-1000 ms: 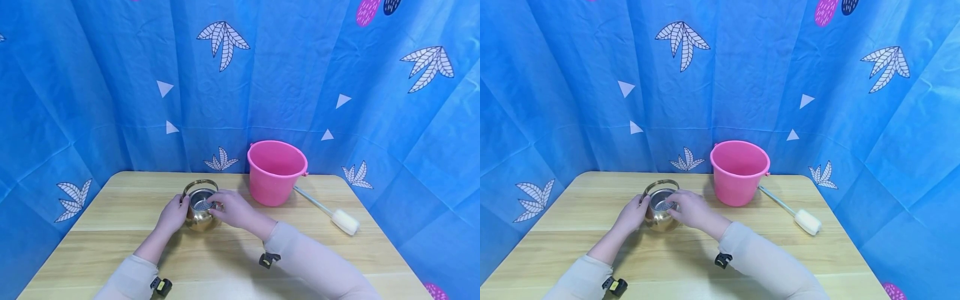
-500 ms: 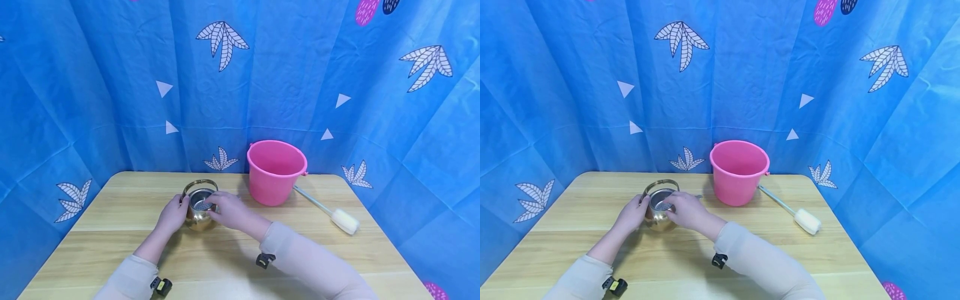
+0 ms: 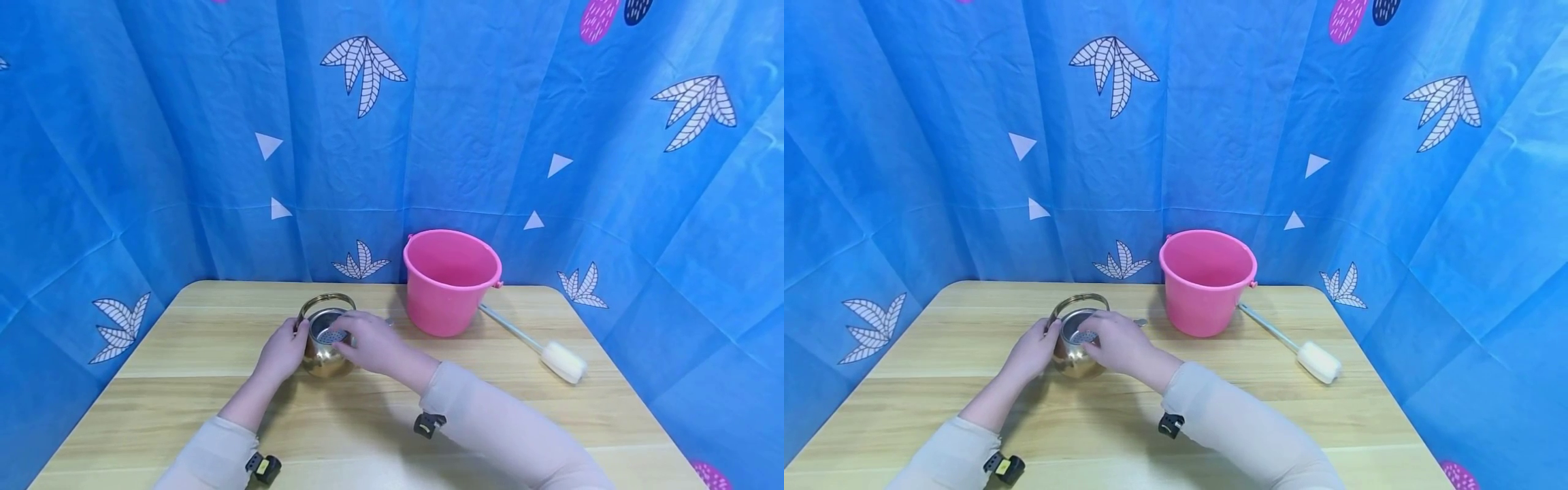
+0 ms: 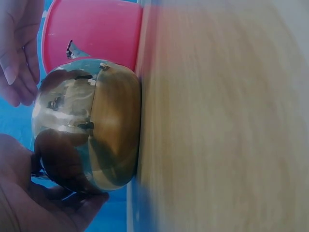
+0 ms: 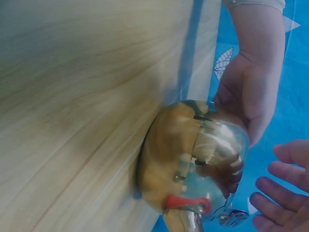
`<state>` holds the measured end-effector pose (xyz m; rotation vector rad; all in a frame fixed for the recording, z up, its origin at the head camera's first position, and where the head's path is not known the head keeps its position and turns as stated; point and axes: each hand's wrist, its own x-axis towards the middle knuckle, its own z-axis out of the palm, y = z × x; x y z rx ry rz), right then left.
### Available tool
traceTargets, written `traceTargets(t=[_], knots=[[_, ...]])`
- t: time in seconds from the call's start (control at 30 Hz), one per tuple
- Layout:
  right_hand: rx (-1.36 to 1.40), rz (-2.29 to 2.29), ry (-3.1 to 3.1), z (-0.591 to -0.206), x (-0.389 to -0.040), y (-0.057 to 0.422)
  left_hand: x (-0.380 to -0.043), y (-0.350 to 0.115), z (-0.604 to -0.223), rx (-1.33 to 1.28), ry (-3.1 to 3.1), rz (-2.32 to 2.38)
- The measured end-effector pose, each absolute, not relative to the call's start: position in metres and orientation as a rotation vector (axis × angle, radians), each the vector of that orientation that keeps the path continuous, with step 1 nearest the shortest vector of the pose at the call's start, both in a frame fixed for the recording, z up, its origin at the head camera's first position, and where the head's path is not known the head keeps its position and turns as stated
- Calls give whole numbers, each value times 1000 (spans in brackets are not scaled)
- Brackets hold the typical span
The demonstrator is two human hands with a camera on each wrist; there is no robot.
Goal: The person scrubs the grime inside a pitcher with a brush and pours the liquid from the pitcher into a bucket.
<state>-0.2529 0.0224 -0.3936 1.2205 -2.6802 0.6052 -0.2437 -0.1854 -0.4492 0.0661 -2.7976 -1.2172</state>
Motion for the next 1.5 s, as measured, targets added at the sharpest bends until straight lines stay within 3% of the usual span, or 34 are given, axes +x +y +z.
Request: traceTargets(t=[1.5], knots=[[1328, 468, -2642, -406, -258, -3, -242, -186, -447, 49, -2806, -1211]])
